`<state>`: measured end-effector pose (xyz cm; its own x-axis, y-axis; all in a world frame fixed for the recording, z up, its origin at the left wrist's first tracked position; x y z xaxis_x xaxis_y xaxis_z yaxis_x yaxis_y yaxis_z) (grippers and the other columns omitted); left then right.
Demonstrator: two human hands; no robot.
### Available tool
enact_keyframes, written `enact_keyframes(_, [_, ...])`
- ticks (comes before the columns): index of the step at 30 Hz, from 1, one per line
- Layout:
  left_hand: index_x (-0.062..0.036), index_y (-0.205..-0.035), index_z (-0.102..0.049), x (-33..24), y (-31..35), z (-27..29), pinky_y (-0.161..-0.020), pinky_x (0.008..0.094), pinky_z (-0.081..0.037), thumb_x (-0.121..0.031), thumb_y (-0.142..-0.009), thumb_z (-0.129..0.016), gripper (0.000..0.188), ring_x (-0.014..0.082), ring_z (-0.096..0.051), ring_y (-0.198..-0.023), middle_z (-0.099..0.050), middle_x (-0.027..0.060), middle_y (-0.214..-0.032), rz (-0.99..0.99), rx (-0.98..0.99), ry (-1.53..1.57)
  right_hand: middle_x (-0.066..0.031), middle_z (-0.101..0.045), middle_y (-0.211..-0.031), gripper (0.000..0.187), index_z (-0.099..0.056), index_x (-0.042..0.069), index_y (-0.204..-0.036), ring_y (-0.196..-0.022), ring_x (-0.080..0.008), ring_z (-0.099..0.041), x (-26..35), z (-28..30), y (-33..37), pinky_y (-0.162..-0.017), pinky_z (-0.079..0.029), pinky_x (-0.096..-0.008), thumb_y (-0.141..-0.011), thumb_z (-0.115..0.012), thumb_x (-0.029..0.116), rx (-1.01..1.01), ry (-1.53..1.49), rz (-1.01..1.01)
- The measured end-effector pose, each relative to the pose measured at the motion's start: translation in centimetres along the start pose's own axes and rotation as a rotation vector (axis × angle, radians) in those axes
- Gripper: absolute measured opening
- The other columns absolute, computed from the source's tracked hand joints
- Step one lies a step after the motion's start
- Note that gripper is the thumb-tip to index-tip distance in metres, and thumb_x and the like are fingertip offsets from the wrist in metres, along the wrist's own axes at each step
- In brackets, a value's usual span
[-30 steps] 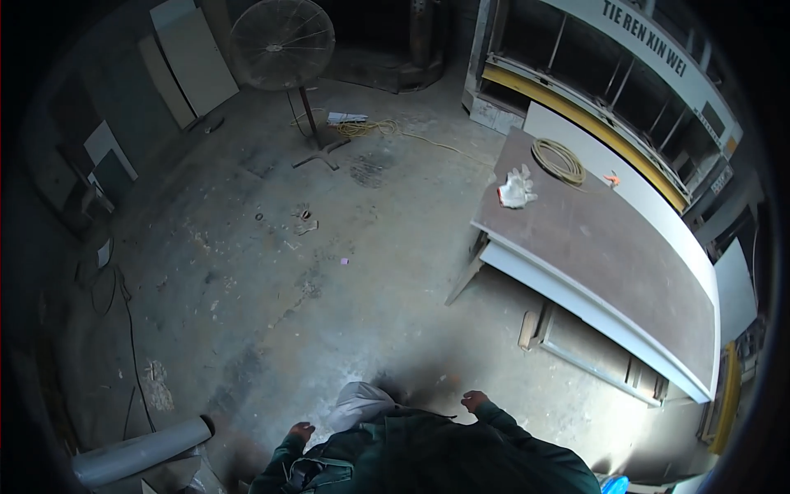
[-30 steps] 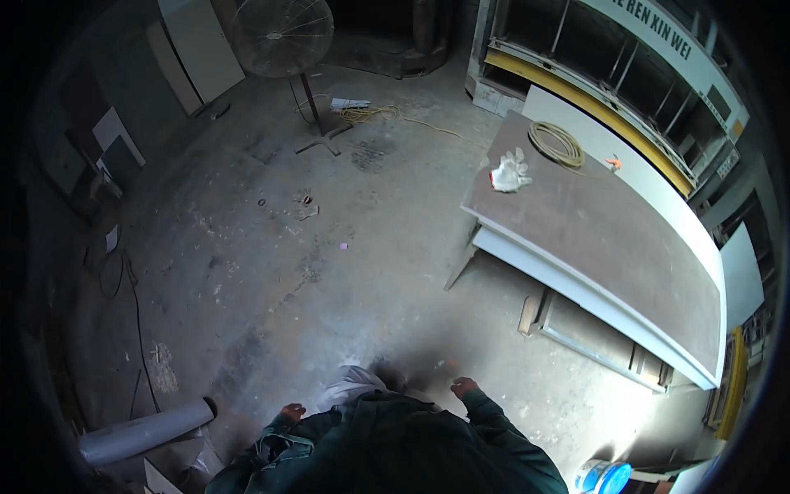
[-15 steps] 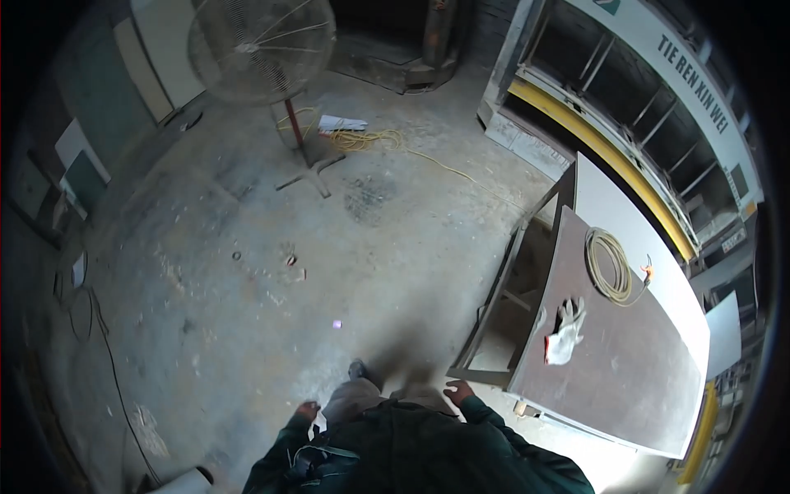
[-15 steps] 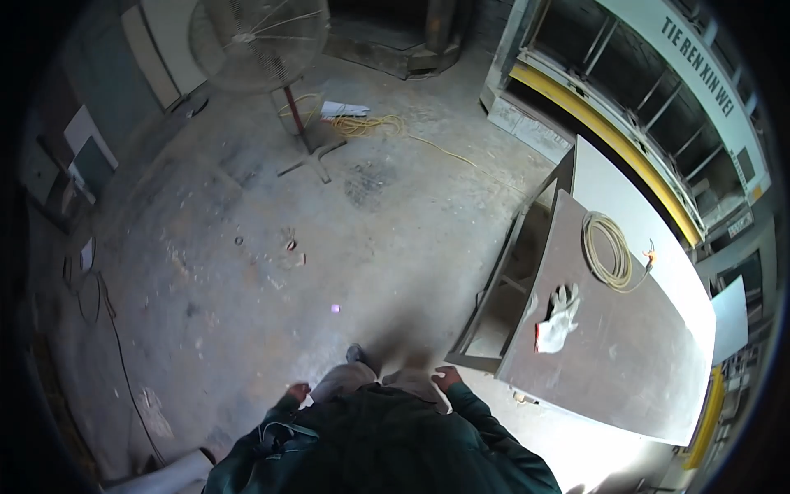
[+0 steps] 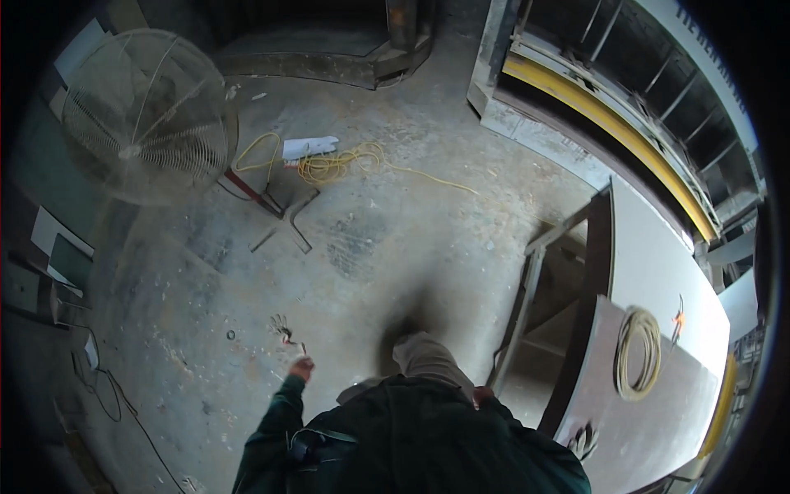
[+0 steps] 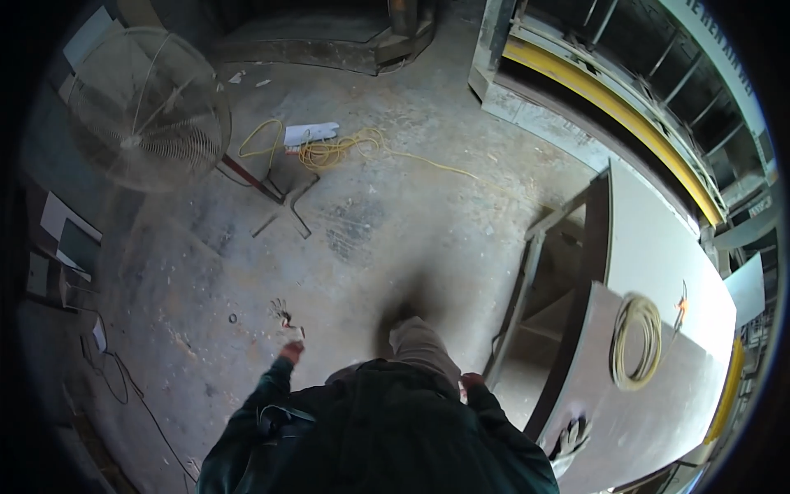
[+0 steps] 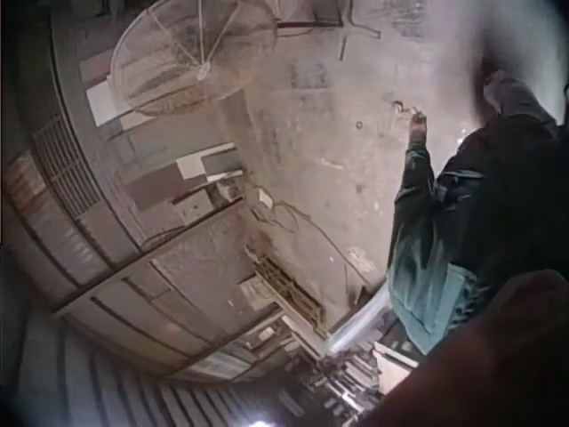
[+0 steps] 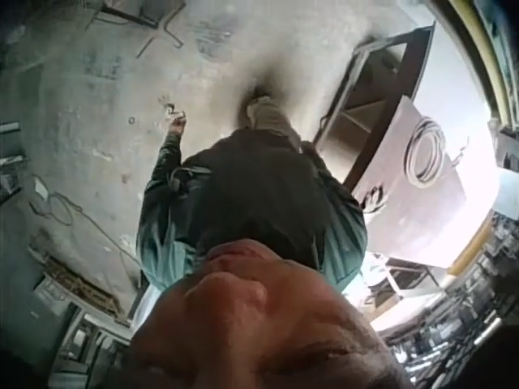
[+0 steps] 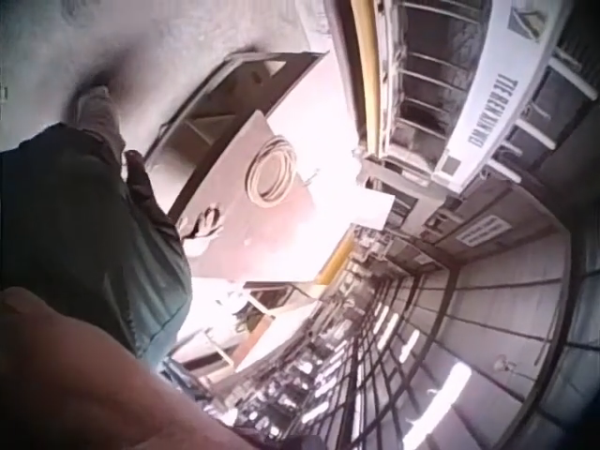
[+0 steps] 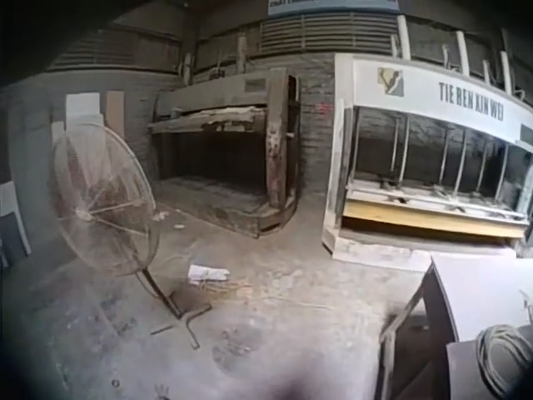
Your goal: Using a wood router to finish the edges of a large wooden tabletop.
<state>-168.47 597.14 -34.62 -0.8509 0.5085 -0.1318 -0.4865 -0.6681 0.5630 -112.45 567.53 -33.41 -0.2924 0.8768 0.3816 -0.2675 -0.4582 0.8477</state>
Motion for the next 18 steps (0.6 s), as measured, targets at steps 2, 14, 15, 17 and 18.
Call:
enact_keyframes(2, [-0.0152,-0.115,-0.062,-1.7,-1.8,1.5,-0.093,0.0403,-0.047,-0.027,-0.092,-0.048,0.03,0.0281,-0.059,-0.108,-0.064,0.0121,-0.111,-0.329,0.055,0.073,-0.0129,-0.065,-0.078,0.016,-0.064,0.009,-0.085,-0.075,-0.029,-0.066,5.0,3.8,-4.9,-0.063,-0.052,-0.0393,-0.079,-0.064,0.024,0.073,0.126,0.173])
enact_keyframes(14, [-0.0059,-0.117,-0.058,4.2,-27.2,15.6,-0.082,0.0447,-0.05,-0.038,-0.089,-0.055,0.043,0.0341,-0.062,-0.094,-0.064,0.0179,-0.106,-0.028,-0.163,1.028,-0.0088,-0.066,-0.094,0.033,-0.062,0.009,-0.115,-0.062,-0.0259,-0.068,46.1,24.5,-26.5,-0.043,-0.048,-0.037,-0.084,-0.063,0.022,-0.181,-0.462,0.002])
enact_keyframes(15, [-0.0055,-0.114,-0.059,4.8,-31.7,17.9,-0.082,0.0456,-0.05,-0.039,-0.089,-0.055,0.042,0.0336,-0.063,-0.095,-0.065,0.0166,-0.105,0.089,-0.331,0.915,-0.0087,-0.066,-0.093,0.032,-0.062,0.009,-0.111,-0.068,-0.026,-0.067,49.5,25.0,-27.8,-0.048,-0.049,-0.0373,-0.081,-0.064,0.021,-0.113,-0.468,0.017])
enact_keyframes(17, [-0.0084,-0.11,-0.062,9.9,-36.1,22.3,-0.083,0.0412,-0.05,-0.035,-0.088,-0.056,0.035,0.0289,-0.062,-0.095,-0.066,0.0135,-0.1,0.14,-0.224,0.86,-0.0087,-0.064,-0.091,0.029,-0.062,0.009,-0.103,-0.078,-0.0261,-0.065,55.4,25.2,-30.0,-0.058,-0.052,-0.0381,-0.076,-0.067,0.018,-0.065,-0.286,-0.037])
enact_keyframes(18, [-0.0098,-0.108,-0.064,11.8,-37.9,24.8,-0.083,0.039,-0.051,-0.033,-0.087,-0.057,0.032,0.0265,-0.062,-0.095,-0.067,0.0119,-0.098,0.186,-0.255,0.869,-0.0087,-0.063,-0.09,0.027,-0.062,0.009,-0.099,-0.083,-0.0262,-0.064,58.1,25.5,-31.6,-0.064,-0.053,-0.0384,-0.073,-0.069,0.017,-0.036,-0.259,-0.098])
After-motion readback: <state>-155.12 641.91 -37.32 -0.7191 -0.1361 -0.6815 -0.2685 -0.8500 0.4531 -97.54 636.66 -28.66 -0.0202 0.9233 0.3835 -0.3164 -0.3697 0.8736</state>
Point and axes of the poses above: each hand's wrist, its own y-axis away from the middle knuckle, its own z-axis out of the back of the hand, x = y × z, the point moved 1 cm from there along -y, towards the middle knuckle
